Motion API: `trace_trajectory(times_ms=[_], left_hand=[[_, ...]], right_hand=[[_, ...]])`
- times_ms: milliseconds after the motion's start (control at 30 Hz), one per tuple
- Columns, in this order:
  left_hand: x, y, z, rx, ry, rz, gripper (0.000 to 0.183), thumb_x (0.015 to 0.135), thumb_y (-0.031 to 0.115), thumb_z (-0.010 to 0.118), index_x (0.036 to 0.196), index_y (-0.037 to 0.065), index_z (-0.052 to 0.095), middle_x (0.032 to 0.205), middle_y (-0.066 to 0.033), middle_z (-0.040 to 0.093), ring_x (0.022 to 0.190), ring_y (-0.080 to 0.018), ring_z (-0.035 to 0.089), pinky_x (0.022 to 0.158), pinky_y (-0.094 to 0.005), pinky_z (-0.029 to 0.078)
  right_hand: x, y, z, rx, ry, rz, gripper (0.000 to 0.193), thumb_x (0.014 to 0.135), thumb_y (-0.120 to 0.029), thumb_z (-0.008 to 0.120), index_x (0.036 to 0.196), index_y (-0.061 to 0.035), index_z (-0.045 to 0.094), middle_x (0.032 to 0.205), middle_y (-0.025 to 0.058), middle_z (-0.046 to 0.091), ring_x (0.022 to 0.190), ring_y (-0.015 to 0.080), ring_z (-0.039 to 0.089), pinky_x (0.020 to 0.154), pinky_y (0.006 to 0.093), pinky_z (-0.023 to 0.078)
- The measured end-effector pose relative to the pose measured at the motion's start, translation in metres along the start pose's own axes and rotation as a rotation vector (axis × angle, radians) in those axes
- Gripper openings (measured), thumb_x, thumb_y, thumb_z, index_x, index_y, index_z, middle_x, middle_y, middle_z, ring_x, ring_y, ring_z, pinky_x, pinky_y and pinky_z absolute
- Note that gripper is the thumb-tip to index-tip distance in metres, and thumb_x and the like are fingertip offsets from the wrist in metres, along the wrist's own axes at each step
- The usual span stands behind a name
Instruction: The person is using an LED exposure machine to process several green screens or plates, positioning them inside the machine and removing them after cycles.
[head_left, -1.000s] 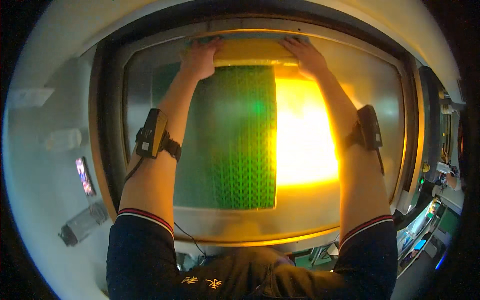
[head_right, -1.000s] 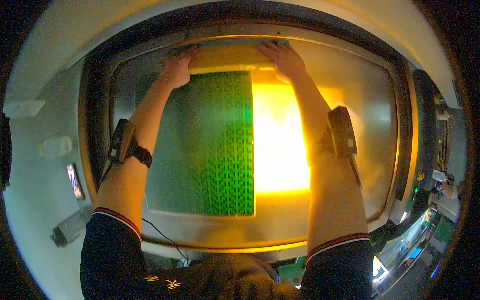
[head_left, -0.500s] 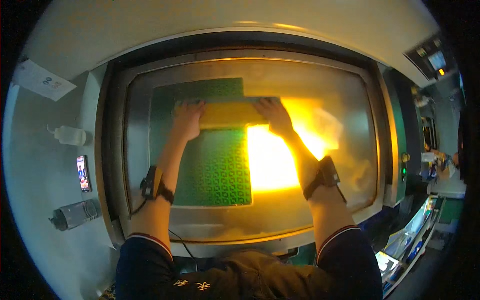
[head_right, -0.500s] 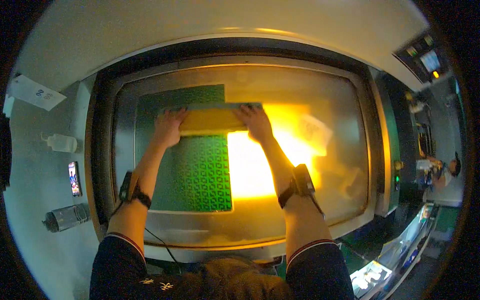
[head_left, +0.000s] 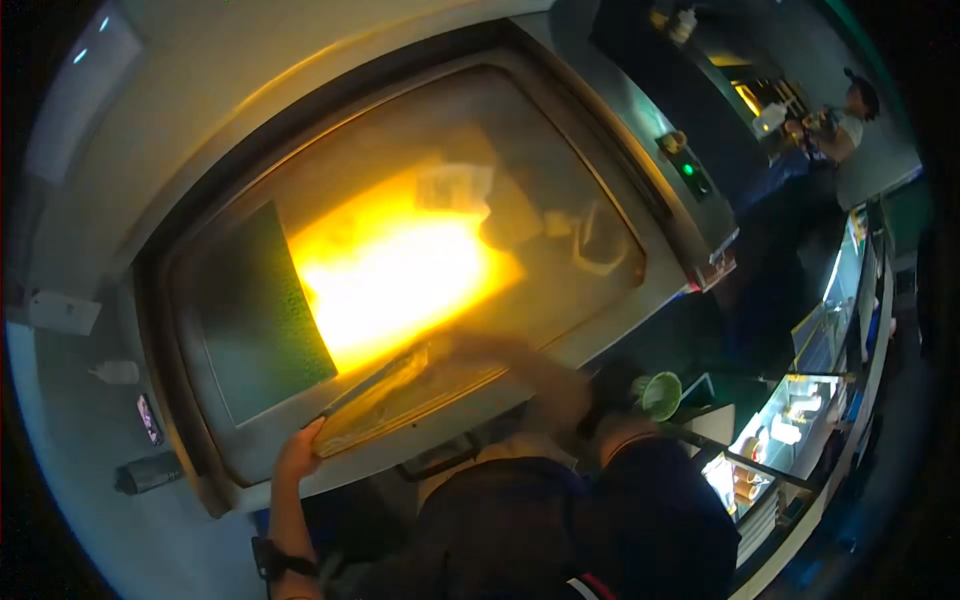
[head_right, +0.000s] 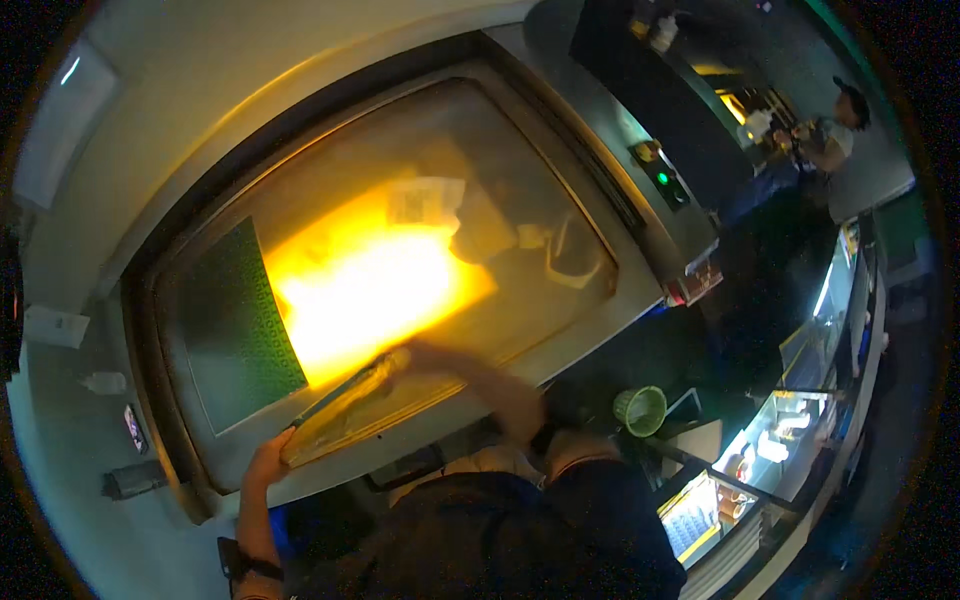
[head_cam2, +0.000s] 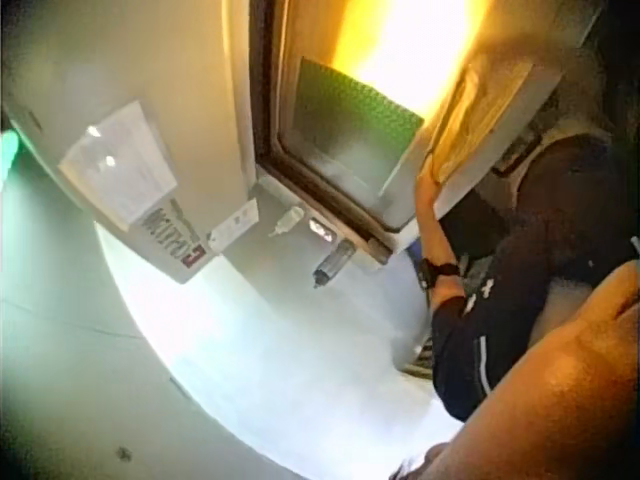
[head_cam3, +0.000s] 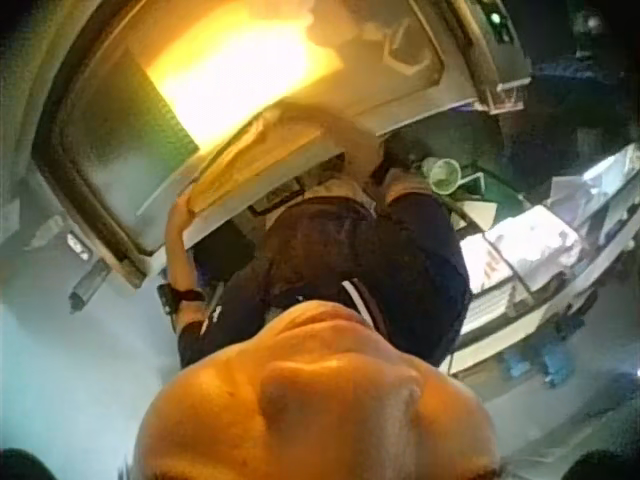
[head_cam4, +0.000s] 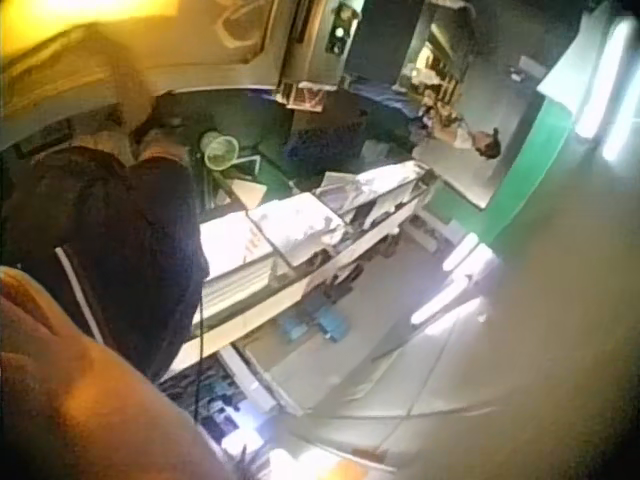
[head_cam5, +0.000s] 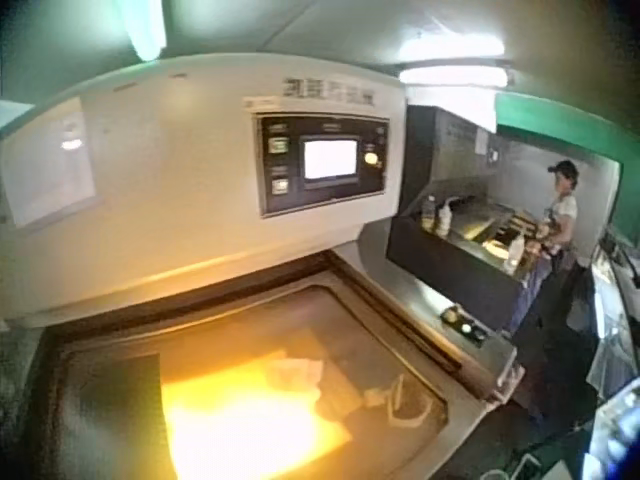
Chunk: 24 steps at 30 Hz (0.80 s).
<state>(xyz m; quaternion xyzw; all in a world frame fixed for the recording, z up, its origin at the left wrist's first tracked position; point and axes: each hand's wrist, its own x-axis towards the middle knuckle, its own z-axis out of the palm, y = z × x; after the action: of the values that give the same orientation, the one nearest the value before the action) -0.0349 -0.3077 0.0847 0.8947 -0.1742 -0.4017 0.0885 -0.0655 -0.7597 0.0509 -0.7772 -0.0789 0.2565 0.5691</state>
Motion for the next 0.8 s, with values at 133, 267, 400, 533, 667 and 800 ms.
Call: trace_trajectory(times_ms=[133,267,400,533,667,800], left_hand=[[0.012,0.051,0.035,-0.125,0.143,0.058,0.076,0.07,0.0,0.07,0.142,0.012,0.048,0.137,-0.0182,0.055,0.128,-0.0332,0.053,0.105,-0.0394,0.044],[0.045,0.09,0.045,-0.001,0.354,0.231,0.066,0.079,0.006,0.064,0.143,0.008,0.045,0.136,-0.0202,0.056,0.124,-0.0355,0.055,0.102,-0.0443,0.046],[0.067,0.098,0.054,0.125,0.234,-0.023,0.083,0.077,0.01,0.066,0.152,0.022,0.032,0.147,-0.0075,0.048,0.125,-0.0385,0.052,0.104,-0.0437,0.044],[0.05,0.127,0.015,0.024,0.049,-0.249,0.084,0.08,0.011,0.062,0.155,0.025,0.027,0.155,-0.0021,0.038,0.132,-0.038,0.046,0.107,-0.0448,0.041],[0.062,0.111,0.024,-0.075,0.009,-0.19,0.085,0.083,0.014,0.063,0.156,0.03,0.023,0.16,0.0046,0.028,0.142,-0.0382,0.033,0.11,-0.06,0.032],[0.035,0.1,0.038,0.08,0.215,-0.197,0.078,0.087,0.014,0.062,0.155,0.028,0.026,0.158,0.0013,0.033,0.138,-0.037,0.041,0.117,-0.0571,0.025]], right_hand=[[-0.136,0.129,-0.216,-0.801,1.014,0.181,0.063,0.081,-0.046,0.073,0.134,-0.0142,0.057,0.134,0.0186,0.057,0.124,0.0359,0.052,0.107,0.0458,0.04],[-0.295,0.233,-0.354,-1.004,1.214,0.494,0.062,0.084,-0.045,0.07,0.133,-0.0111,0.056,0.134,0.0203,0.056,0.124,0.0363,0.052,0.107,0.0461,0.04],[-0.322,0.273,-0.432,-0.921,1.134,0.547,0.061,0.086,-0.045,0.067,0.133,-0.0081,0.055,0.133,0.0219,0.056,0.124,0.0367,0.052,0.107,0.0464,0.04],[-0.28,0.294,-0.446,-0.972,1.086,0.612,0.06,0.088,-0.044,0.065,0.133,-0.005,0.054,0.133,0.0236,0.055,0.124,0.0371,0.052,0.107,0.0466,0.04],[-0.219,0.25,-0.438,-1.11,1.012,0.659,0.06,0.09,-0.043,0.062,0.133,-0.002,0.052,0.133,0.0252,0.055,0.124,0.0375,0.052,0.107,0.0469,0.04],[-0.133,0.235,-0.375,-1.267,1.03,0.514,0.06,0.092,-0.042,0.059,0.133,0.0011,0.051,0.132,0.0269,0.054,0.125,0.0379,0.052,0.107,0.0471,0.04]])
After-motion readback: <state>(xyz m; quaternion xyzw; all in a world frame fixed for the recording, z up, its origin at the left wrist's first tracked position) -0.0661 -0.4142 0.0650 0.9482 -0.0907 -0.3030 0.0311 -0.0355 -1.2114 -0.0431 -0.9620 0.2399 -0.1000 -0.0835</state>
